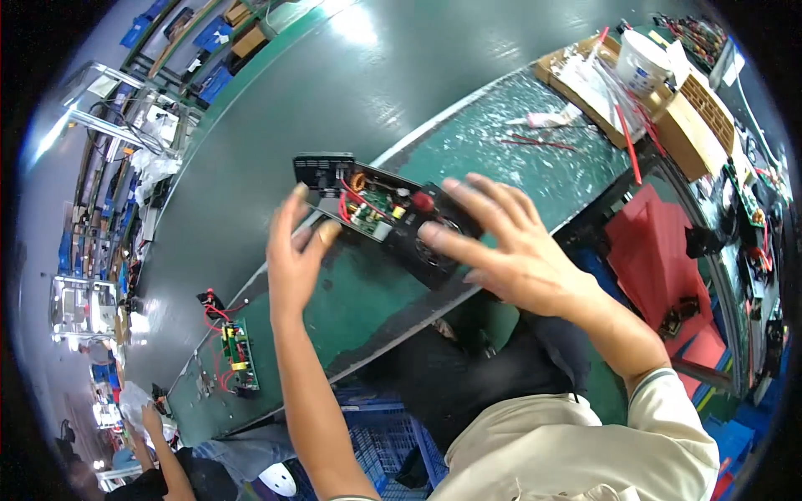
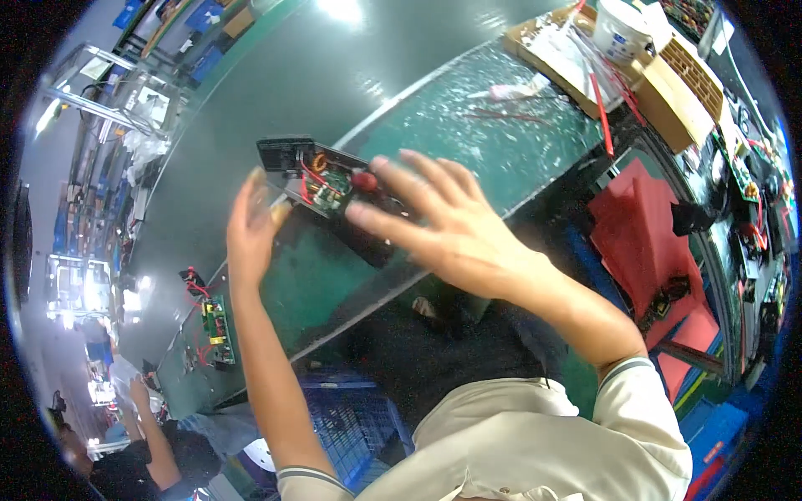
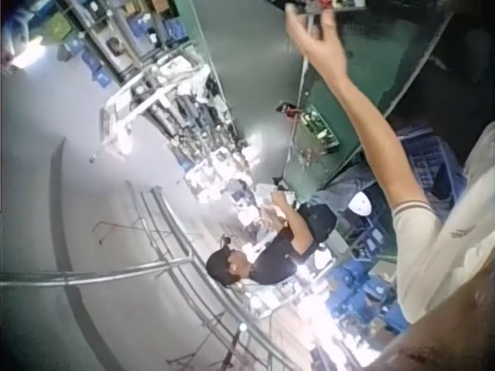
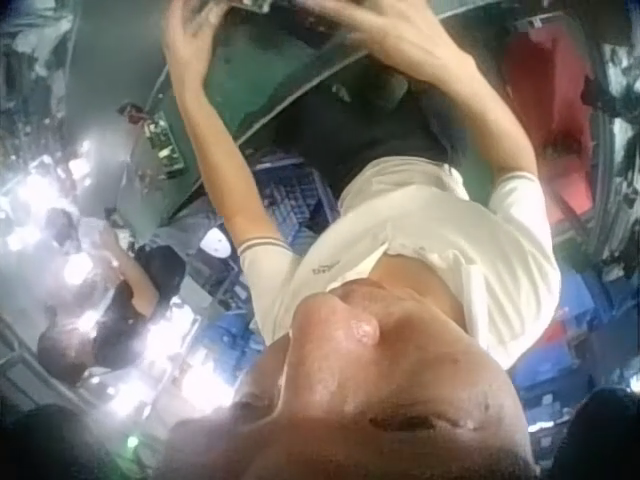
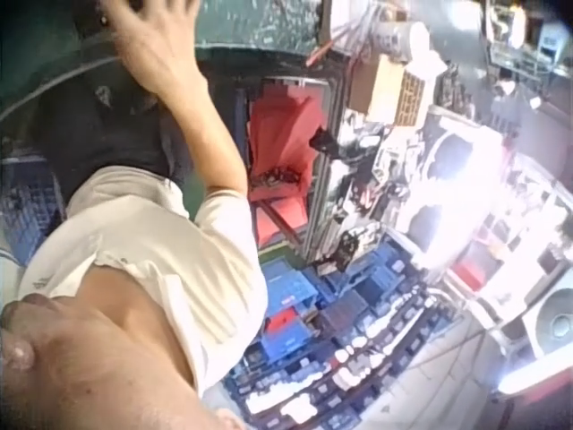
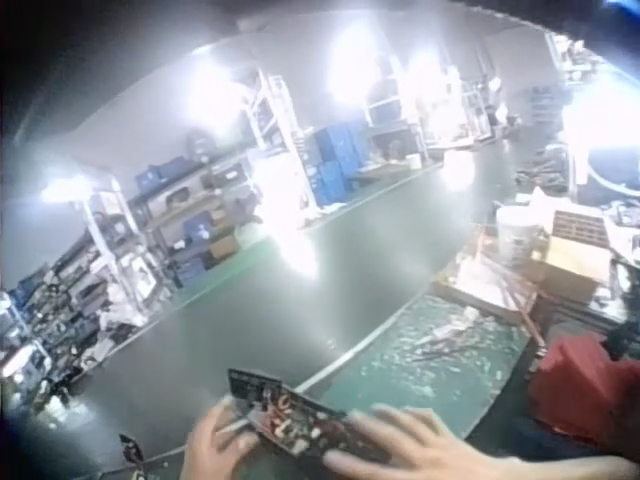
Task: Assembling electronic components including fans and heat sinks onto circuit boards and applying adhesive sealant.
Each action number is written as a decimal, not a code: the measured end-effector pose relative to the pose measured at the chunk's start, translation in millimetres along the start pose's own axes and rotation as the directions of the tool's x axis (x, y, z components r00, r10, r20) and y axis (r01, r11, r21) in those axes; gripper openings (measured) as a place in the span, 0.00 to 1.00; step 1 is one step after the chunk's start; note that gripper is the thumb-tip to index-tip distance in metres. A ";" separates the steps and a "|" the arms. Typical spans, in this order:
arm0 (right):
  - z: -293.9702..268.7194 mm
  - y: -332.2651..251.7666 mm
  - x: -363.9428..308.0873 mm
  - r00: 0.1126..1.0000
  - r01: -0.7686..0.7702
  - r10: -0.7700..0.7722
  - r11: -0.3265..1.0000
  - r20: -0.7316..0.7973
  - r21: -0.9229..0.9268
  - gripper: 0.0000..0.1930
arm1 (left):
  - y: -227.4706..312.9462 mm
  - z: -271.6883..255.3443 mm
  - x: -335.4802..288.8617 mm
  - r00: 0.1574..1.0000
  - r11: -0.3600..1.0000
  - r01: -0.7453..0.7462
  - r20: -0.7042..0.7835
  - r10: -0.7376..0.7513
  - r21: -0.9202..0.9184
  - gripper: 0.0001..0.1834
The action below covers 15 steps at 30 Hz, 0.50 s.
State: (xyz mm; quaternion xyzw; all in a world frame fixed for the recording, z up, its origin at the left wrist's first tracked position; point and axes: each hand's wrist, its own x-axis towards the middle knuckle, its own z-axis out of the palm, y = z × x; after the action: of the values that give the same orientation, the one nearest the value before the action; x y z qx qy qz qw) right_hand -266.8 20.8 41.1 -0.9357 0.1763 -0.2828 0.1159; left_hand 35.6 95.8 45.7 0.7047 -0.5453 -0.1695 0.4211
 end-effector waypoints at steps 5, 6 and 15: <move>4.3 -6.9 38.0 0.975 0.121 -0.102 0.989 0.196 -0.090 0.30 | -16.2 -17.0 75.8 0.996 0.845 -0.085 0.031 0.080 0.529 0.46; 4.2 -7.5 40.1 0.971 0.107 -0.093 0.993 0.219 -0.054 0.28 | -20.6 -14.6 76.1 0.997 0.849 -0.072 0.013 0.077 0.523 0.46; -2.1 -0.6 54.3 0.933 0.228 -0.188 0.969 0.306 -0.099 0.23 | -42.5 14.6 47.8 0.729 0.606 0.680 0.289 -0.621 -0.413 0.61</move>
State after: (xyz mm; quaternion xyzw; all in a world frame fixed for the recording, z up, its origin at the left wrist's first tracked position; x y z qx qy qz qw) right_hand -225.6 -0.4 69.5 -0.9864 0.0751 -0.1385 0.0477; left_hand 68.6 48.4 14.5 0.7114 -0.2127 -0.4845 0.4625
